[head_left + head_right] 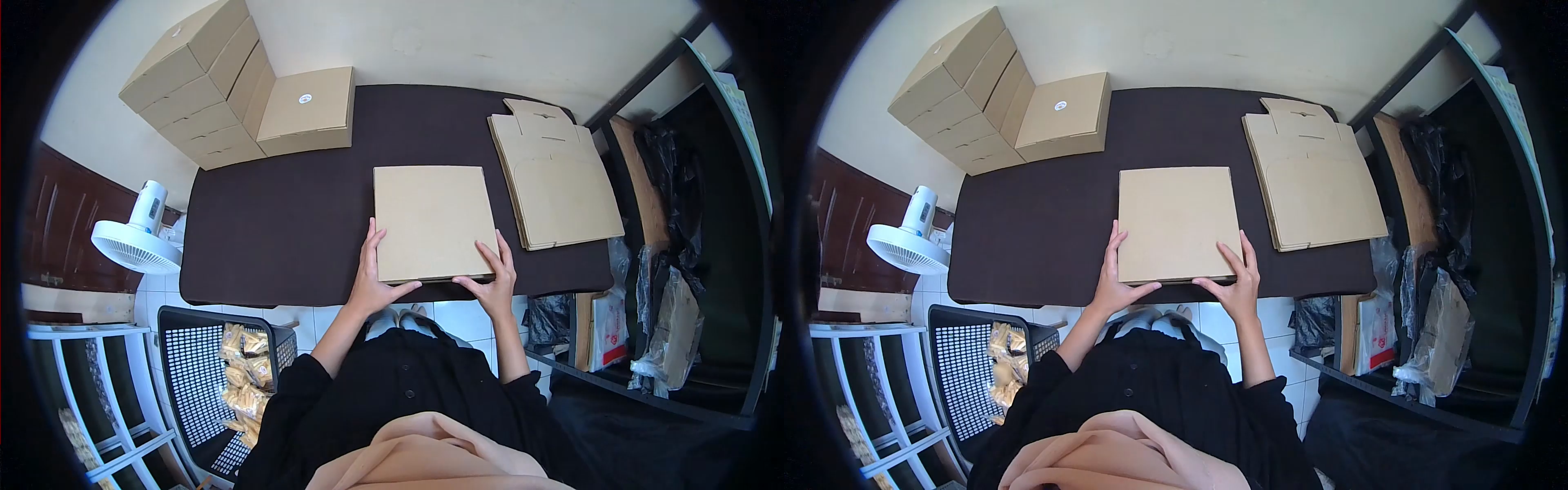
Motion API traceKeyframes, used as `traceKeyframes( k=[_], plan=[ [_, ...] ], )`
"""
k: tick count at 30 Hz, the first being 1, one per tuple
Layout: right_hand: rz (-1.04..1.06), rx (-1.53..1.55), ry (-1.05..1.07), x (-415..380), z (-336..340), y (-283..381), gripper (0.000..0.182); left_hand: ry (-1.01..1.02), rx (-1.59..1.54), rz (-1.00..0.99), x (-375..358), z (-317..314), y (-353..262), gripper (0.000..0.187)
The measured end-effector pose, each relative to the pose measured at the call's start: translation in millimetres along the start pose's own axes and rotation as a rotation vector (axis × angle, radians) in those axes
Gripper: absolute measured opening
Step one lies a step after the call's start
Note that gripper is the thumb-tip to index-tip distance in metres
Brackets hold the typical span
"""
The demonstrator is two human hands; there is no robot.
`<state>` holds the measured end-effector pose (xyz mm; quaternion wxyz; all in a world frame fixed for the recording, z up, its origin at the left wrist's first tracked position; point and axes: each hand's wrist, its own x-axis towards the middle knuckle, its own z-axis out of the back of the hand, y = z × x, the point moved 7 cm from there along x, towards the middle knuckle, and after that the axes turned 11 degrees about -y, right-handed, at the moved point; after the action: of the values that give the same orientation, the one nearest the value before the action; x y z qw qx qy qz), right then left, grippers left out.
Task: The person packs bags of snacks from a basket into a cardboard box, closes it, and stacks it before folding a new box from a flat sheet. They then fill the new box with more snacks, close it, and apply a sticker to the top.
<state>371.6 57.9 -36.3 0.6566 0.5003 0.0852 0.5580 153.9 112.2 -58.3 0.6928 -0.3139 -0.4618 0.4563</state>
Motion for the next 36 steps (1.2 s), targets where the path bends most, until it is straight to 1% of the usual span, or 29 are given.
traceKeyframes(
  k=[8, 12, 14, 15, 16, 17, 18, 20, 21, 23, 24, 25, 27, 28, 32, 36],
  plan=[
    [0.033, -0.043, 0.010, 0.2, 1.0, 2.1, 0.070, -0.012, 0.009, -0.027, -0.1, 0.0, -1.2, 0.099],
    [0.024, -0.051, 0.008, -3.3, -1.2, -1.3, 0.069, -0.009, 0.005, -0.019, -2.7, -0.7, 1.6, 0.098],
    [-0.008, 0.003, 0.009, -4.3, -1.6, -3.9, 0.068, -0.007, 0.006, -0.023, -3.4, -0.2, 1.6, 0.097],
    [-0.009, 0.002, 0.008, -6.1, -1.0, -3.4, 0.068, 0.003, -0.045, -0.003, -4.1, 0.7, 2.4, 0.088],
    [-0.006, -0.031, 0.015, -8.4, -0.9, -2.5, 0.063, 0.012, -0.096, 0.016, -4.2, 2.2, 3.2, 0.080],
    [-0.001, -0.064, 0.022, -8.2, -1.0, -1.7, 0.059, 0.013, -0.097, 0.013, -4.2, 5.1, 3.5, 0.080],
    [0.003, -0.065, 0.019, -4.2, 0.4, 0.0, 0.059, 0.041, 0.044, 0.018, -2.8, 7.5, 3.3, 0.070],
    [0.093, -0.393, 0.061, 8.0, 0.6, 6.9, 0.045, 0.087, 0.316, 0.033, 1.4, 10.0, -1.4, 0.053],
    [0.094, -0.393, 0.053, 17.0, -3.5, 13.3, 0.045, 0.087, 0.316, 0.025, 10.6, 10.0, -9.8, 0.053],
    [0.162, -0.502, 0.136, 31.2, -28.6, 31.9, 0.038, 0.224, 0.573, -0.094, 28.1, -5.6, -21.4, 0.057],
    [0.200, -0.473, 0.136, 31.9, -44.8, 32.7, 0.043, 0.226, 0.561, -0.125, 33.8, -17.6, -16.7, 0.059],
    [0.205, -0.504, 0.192, 29.2, -62.8, 27.7, 0.051, 0.215, 0.564, -0.134, 36.9, -28.0, -12.4, 0.059],
    [0.201, -0.561, 0.223, 24.0, -75.6, 23.0, 0.055, 0.217, 0.651, -0.251, 42.2, -46.6, -10.4, 0.059],
    [0.177, -0.604, 0.273, 24.1, -78.9, 16.9, 0.057, 0.205, 0.656, -0.263, 46.7, -49.1, -8.5, 0.059],
    [0.155, -0.634, 0.305, 29.6, -82.9, 13.1, 0.059, 0.227, 0.673, -0.249, 40.7, -46.3, -6.3, 0.059],
    [0.157, -0.639, 0.263, 40.9, -82.6, 5.3, 0.063, 0.243, 0.615, -0.236, 43.7, -46.3, -12.0, 0.062]
  ],
)
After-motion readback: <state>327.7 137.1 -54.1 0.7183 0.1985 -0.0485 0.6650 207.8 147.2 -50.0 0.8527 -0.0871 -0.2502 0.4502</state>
